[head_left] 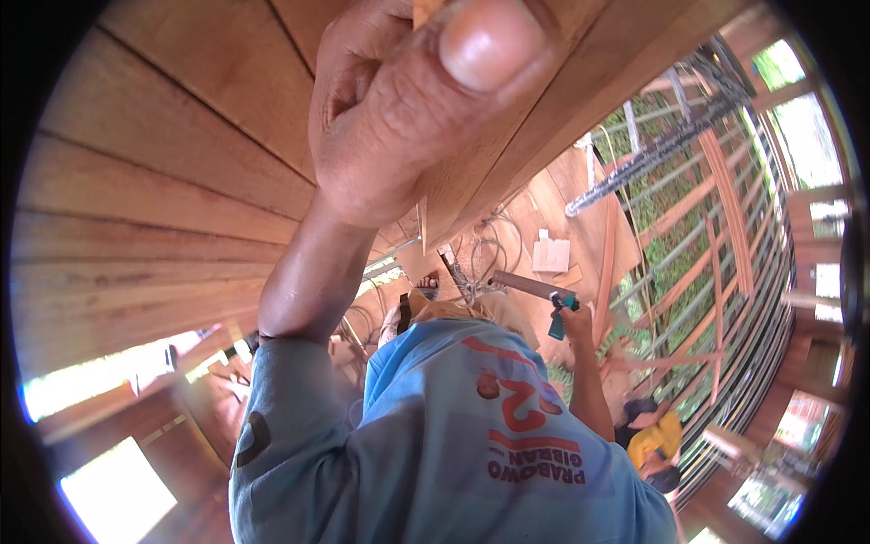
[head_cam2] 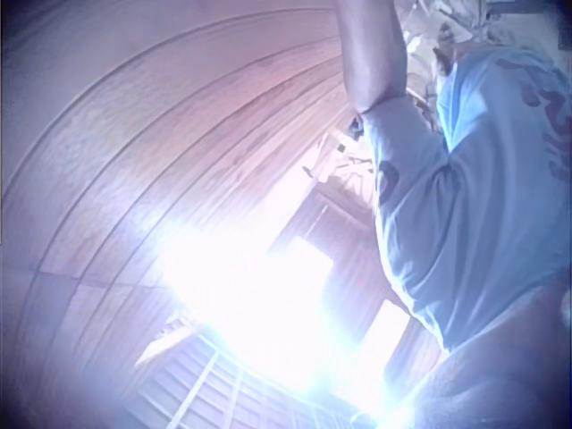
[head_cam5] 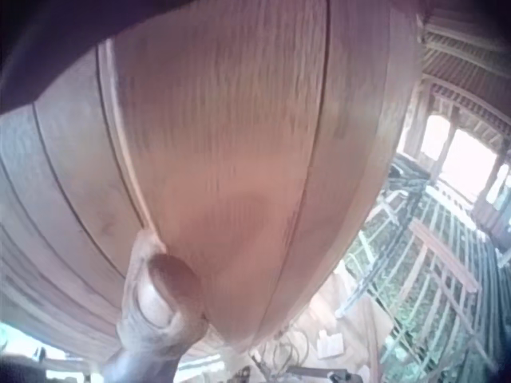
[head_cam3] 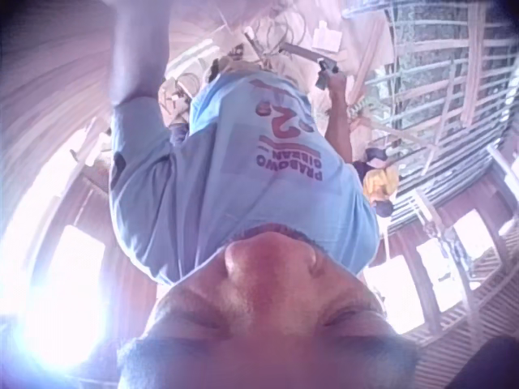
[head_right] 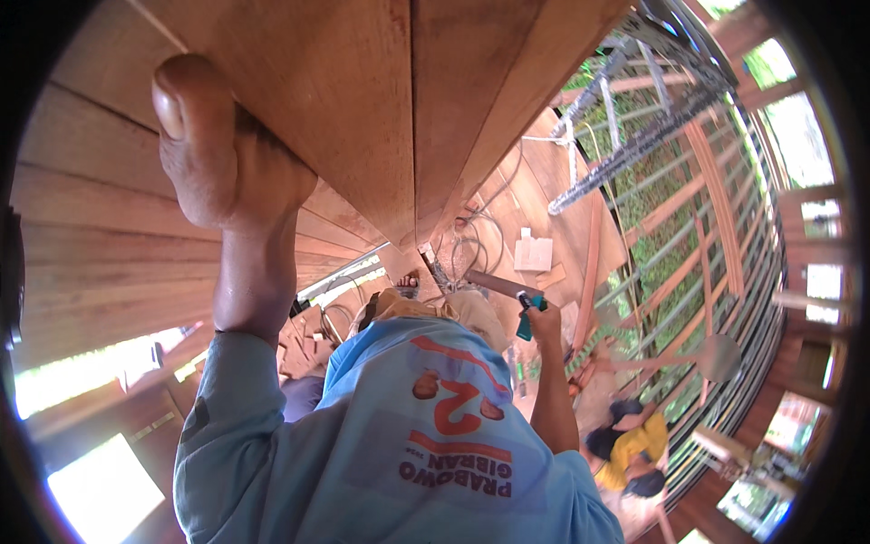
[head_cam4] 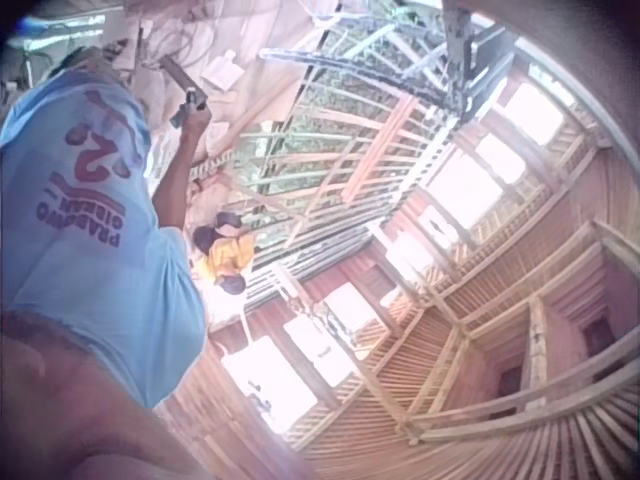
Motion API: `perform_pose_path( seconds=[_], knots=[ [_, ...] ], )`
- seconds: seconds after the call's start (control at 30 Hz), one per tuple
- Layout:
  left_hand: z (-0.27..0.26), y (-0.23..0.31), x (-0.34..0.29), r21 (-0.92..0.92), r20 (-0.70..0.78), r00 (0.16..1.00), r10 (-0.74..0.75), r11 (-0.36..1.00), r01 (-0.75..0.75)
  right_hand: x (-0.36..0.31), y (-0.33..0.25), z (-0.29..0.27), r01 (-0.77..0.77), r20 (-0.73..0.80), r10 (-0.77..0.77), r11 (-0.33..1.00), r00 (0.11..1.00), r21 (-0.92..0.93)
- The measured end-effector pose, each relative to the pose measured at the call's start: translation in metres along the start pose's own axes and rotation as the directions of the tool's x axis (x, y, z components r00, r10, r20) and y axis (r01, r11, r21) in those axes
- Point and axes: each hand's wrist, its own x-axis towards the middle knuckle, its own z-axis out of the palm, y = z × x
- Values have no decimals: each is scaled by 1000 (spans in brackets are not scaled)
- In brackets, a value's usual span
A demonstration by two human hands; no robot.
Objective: The person measures and marks wooden planks using a metal ruler and a marker. They repeatedly position the ruler on the wood, draw lines, and move to different sections of the construction site to continue marking.
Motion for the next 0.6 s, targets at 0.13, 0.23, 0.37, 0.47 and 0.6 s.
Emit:
perform_pose_path(
  seconds=[0.13, 0.23, 0.37, 0.47, 0.6],
  knots=[
    [35, 25, -2, -362, -98, 963, -250, 910, 199, 42, -31, 6, 158, 270, -113, 976, 956, -153],
    [53, 46, -4, -566, -159, 915, -371, 793, 224, 62, -60, 9, 378, 449, -173, 826, 877, -419],
    [55, 50, -57, -228, -548, 816, -182, 972, 63, 69, -93, 21, 658, 694, -241, 619, 678, -428],
    [32, 56, -164, -71, -702, 634, -323, 919, 389, 67, -104, 32, 816, 826, -246, 444, 507, -369],
    [42, 59, -344, -332, -737, 57, -673, 435, 837, 62, -99, 57, 938, 935, -237, 289, 264, -192]
  ],
)
